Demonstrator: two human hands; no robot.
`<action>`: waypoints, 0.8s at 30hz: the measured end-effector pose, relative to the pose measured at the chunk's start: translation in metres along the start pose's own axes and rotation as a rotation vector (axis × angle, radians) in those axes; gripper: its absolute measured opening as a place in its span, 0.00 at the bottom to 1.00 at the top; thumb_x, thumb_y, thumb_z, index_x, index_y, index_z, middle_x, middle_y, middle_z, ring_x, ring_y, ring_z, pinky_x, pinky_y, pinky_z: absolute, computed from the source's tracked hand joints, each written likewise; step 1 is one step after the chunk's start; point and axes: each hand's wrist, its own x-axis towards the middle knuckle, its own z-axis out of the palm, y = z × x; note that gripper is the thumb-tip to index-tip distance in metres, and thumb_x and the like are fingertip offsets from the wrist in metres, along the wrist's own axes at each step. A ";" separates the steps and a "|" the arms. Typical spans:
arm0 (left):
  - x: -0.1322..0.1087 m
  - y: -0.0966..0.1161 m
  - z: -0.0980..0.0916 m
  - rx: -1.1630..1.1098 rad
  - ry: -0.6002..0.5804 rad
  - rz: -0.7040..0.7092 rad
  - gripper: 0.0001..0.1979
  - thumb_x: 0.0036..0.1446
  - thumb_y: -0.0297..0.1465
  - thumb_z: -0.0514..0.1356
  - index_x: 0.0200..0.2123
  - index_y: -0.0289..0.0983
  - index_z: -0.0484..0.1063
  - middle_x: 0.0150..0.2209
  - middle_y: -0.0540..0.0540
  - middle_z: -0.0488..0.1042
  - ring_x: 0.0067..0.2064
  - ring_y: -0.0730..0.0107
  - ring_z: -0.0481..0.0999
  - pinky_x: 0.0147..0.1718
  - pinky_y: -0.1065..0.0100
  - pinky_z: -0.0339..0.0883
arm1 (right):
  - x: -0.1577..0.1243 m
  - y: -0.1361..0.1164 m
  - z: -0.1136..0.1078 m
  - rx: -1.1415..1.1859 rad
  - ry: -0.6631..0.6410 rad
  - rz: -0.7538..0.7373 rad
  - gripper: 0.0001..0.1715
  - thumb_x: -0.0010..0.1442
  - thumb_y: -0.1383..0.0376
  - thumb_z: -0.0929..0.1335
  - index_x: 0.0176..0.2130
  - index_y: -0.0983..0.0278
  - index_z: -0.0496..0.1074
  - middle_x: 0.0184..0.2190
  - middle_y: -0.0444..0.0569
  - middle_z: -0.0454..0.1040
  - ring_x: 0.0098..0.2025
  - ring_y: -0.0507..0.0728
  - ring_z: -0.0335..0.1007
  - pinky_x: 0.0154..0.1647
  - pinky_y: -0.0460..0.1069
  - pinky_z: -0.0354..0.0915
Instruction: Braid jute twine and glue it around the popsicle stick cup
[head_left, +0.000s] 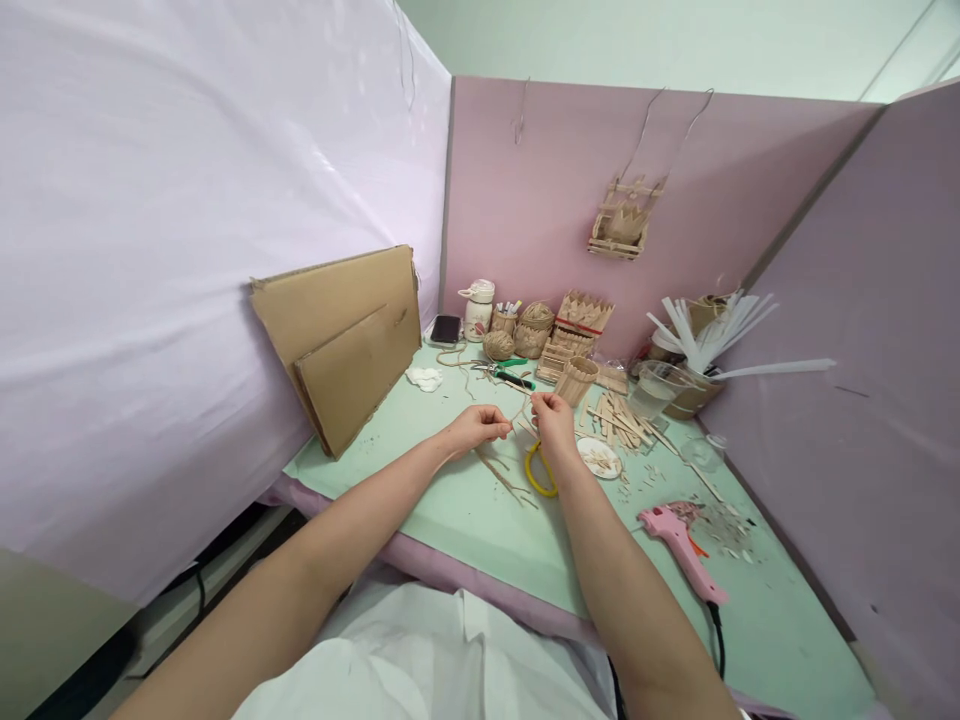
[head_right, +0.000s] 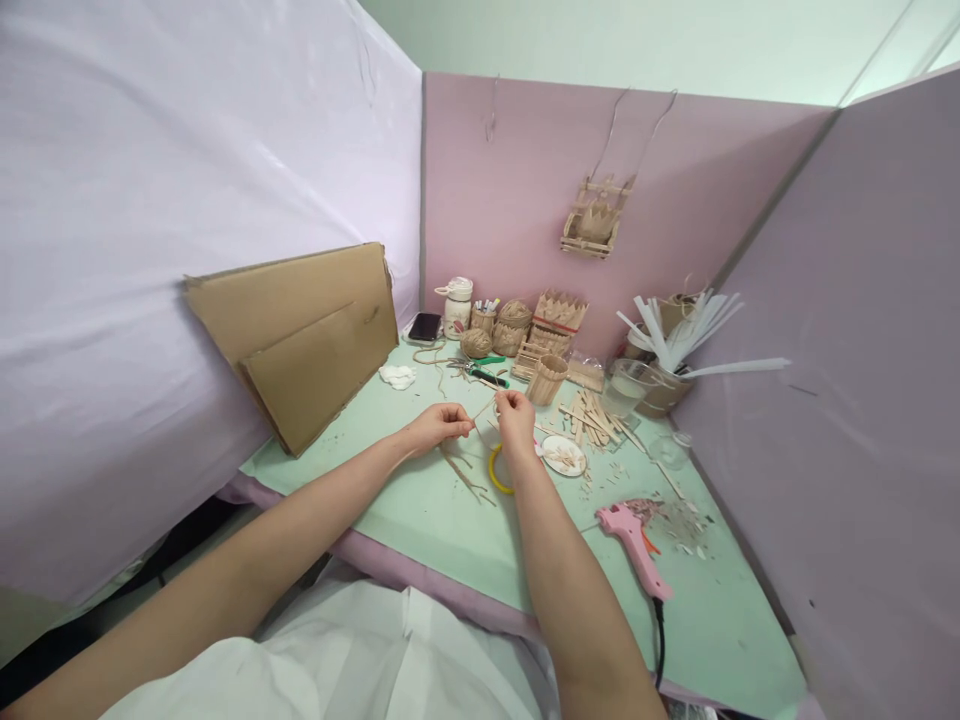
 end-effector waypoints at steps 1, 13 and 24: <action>0.000 -0.001 -0.001 -0.020 0.007 -0.002 0.19 0.38 0.42 0.68 0.25 0.32 0.69 0.20 0.51 0.68 0.23 0.79 0.61 0.23 0.72 0.49 | -0.001 -0.003 -0.001 0.025 -0.023 0.020 0.17 0.45 0.52 0.69 0.26 0.63 0.65 0.20 0.40 0.61 0.23 0.49 0.55 0.23 0.45 0.55; -0.002 0.005 0.000 -0.100 0.038 -0.083 0.22 0.41 0.43 0.67 0.34 0.32 0.74 0.26 0.49 0.70 0.20 0.84 0.50 0.20 0.71 0.40 | -0.009 -0.016 0.000 0.092 -0.140 -0.024 0.21 0.46 0.49 0.68 0.28 0.63 0.64 0.27 0.45 0.69 0.21 0.47 0.58 0.20 0.44 0.54; 0.001 0.005 -0.006 -0.159 0.133 -0.046 0.21 0.41 0.42 0.66 0.35 0.32 0.74 0.24 0.51 0.67 0.19 0.84 0.49 0.19 0.71 0.37 | -0.011 -0.012 0.001 -0.257 -0.289 -0.194 0.20 0.53 0.49 0.64 0.30 0.64 0.70 0.28 0.46 0.72 0.29 0.53 0.65 0.32 0.48 0.60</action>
